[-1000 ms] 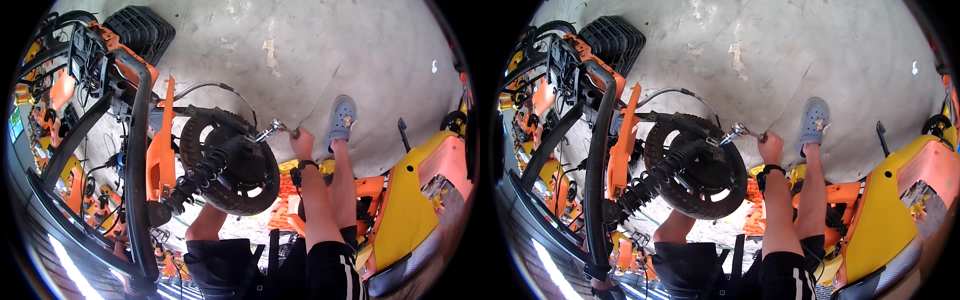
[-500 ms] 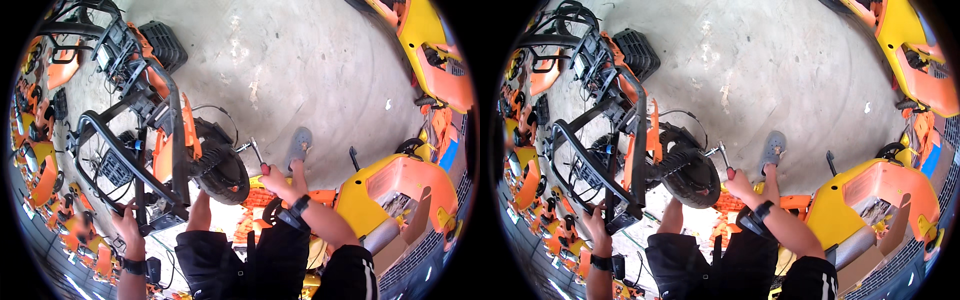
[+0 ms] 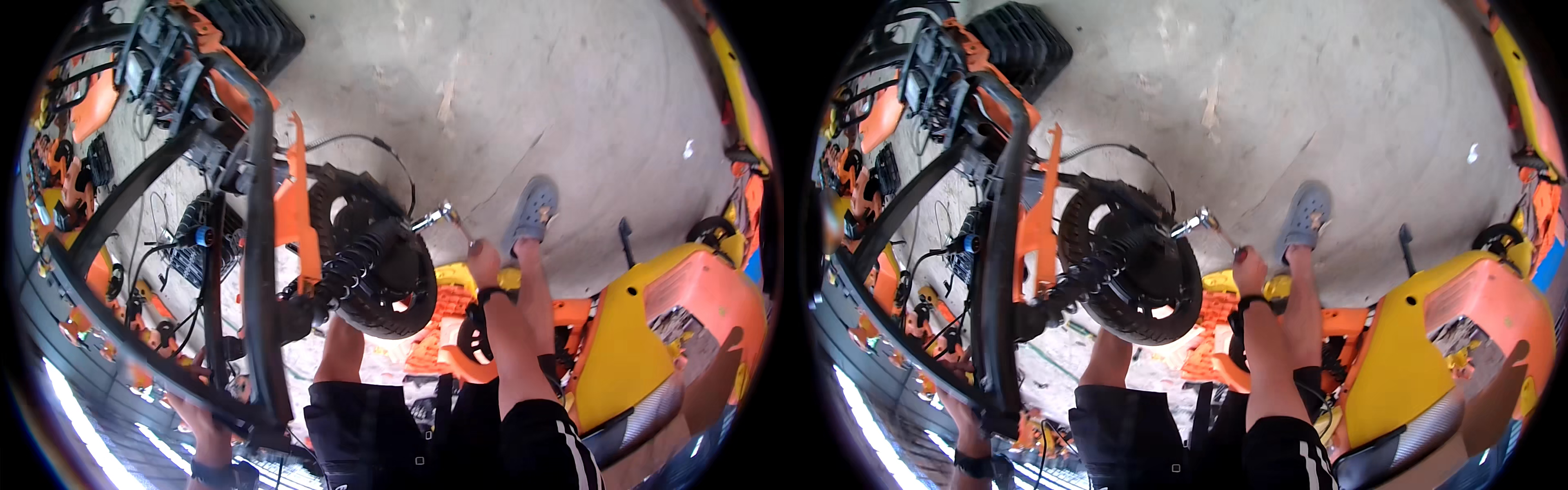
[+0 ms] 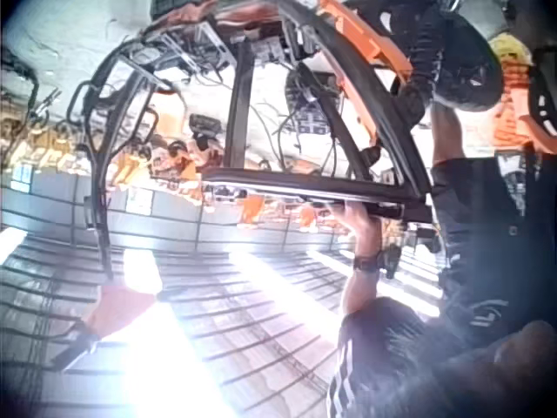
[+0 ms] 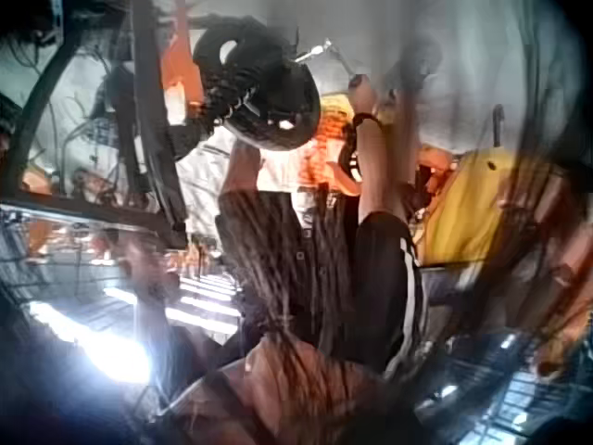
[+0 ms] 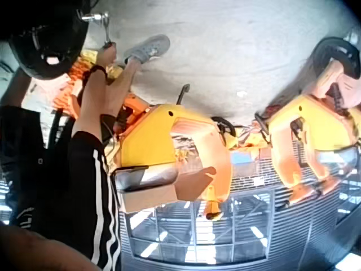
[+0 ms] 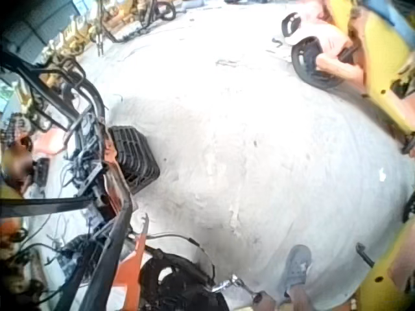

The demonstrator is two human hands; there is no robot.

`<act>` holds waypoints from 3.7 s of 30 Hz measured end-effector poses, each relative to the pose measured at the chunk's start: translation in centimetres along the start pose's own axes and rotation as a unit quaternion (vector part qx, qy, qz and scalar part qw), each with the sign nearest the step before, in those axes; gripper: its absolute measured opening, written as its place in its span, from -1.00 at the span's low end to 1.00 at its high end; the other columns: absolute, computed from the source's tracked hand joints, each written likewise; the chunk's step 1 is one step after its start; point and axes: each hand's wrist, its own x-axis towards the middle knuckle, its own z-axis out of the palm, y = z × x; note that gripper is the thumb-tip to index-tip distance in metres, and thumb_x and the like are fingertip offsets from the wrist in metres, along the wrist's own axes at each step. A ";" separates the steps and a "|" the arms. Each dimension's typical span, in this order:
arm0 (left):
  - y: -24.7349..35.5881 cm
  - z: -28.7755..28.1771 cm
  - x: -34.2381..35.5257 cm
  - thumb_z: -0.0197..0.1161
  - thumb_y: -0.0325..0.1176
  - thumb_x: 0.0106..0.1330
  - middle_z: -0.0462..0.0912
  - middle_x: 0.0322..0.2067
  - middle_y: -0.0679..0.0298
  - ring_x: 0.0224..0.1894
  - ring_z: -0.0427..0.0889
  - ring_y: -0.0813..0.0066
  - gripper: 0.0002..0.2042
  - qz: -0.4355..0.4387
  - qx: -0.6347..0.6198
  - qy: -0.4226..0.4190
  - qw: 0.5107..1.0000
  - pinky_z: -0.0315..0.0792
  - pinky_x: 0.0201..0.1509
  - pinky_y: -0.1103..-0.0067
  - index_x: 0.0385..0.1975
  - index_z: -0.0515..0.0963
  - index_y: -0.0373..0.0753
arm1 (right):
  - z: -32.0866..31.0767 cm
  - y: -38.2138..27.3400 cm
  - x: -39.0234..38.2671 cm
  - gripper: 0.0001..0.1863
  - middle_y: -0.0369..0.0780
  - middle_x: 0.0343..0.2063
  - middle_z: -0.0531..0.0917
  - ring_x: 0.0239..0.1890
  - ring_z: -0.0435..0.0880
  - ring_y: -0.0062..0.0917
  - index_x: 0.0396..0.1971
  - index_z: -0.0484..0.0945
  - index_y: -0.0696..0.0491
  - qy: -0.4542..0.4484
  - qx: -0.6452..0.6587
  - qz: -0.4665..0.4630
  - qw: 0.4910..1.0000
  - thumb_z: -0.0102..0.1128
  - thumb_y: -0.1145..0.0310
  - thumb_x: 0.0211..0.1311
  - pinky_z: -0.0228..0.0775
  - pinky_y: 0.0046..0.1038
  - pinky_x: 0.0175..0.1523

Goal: The person is repairing an electric scooter in a workshop. They are seen disassembling a brake assembly, using a wrench to loosen bolts on the front wheel, and handling various scooter parts and tools.

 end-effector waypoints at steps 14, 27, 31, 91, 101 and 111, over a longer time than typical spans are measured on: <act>-6.1 -1.2 0.9 -0.02 -0.69 0.14 0.33 -0.52 0.34 -0.35 0.53 0.52 -0.83 -0.154 -0.194 0.012 0.969 0.44 -0.04 0.53 -0.36 0.29 -0.25 | -18.8 -13.3 -6.1 -0.51 0.17 -0.43 0.59 -0.31 0.62 0.03 -0.11 0.22 0.26 -0.328 -0.022 -0.005 0.944 0.13 0.40 -0.05 0.44 -0.11 -0.17; -2.4 -0.2 -0.7 0.04 -0.52 0.26 0.40 -0.42 0.27 -0.21 0.56 0.44 -0.86 0.034 -0.279 -0.093 0.955 0.44 0.10 0.29 -0.20 0.31 -0.30 | -6.0 -2.2 0.7 -0.69 -0.07 -0.46 0.65 -0.33 0.64 -0.13 -0.20 0.38 0.05 -0.226 -0.118 -0.071 0.964 0.18 0.36 0.03 0.42 -0.15 -0.24; -5.7 -1.6 0.4 0.05 -0.46 0.26 0.37 -0.44 0.28 -0.26 0.53 0.45 -0.85 -0.001 -0.251 -0.091 0.964 0.36 0.20 0.26 -0.21 0.31 -0.29 | -1.1 -3.9 3.4 -0.78 -0.10 -0.46 0.66 -0.35 0.64 -0.16 -0.31 0.49 0.04 -0.130 -0.114 -0.050 0.984 0.22 0.33 0.02 0.42 -0.15 -0.26; -0.2 0.4 -0.4 0.04 -0.64 0.08 0.54 -0.23 -0.20 -0.13 0.50 -0.20 -0.61 -0.077 -0.250 0.131 0.956 0.36 -0.01 0.27 -0.01 0.35 -0.51 | -58.0 -48.7 -13.9 -0.90 -0.36 -0.67 0.40 -0.78 0.35 -0.65 -0.39 0.40 0.04 -0.083 0.478 -0.176 0.857 0.12 0.41 0.11 0.21 -0.55 -0.70; -1.3 1.7 -0.3 0.06 -0.58 0.06 0.55 -0.43 -0.08 -0.35 0.52 -0.12 -0.73 -0.093 -0.143 0.140 0.975 0.36 -0.19 0.24 -0.20 0.38 -0.45 | -28.5 -19.4 -7.9 -0.79 -0.22 -0.71 0.53 -0.71 0.53 -0.49 -0.63 0.48 0.16 -0.144 0.254 0.146 0.945 0.26 0.36 0.00 0.32 -0.43 -0.65; -0.9 0.4 -0.8 0.02 -0.60 0.03 0.50 -0.54 0.10 -0.52 0.58 0.24 -0.87 -0.097 -0.151 0.111 0.978 0.44 -0.35 0.42 -0.40 0.35 -0.40 | -16.5 -11.0 -7.9 -0.72 0.05 -0.43 0.64 -0.32 0.66 -0.10 -0.38 0.58 0.20 -0.080 0.012 0.126 0.989 0.13 0.31 -0.05 0.49 -0.18 -0.21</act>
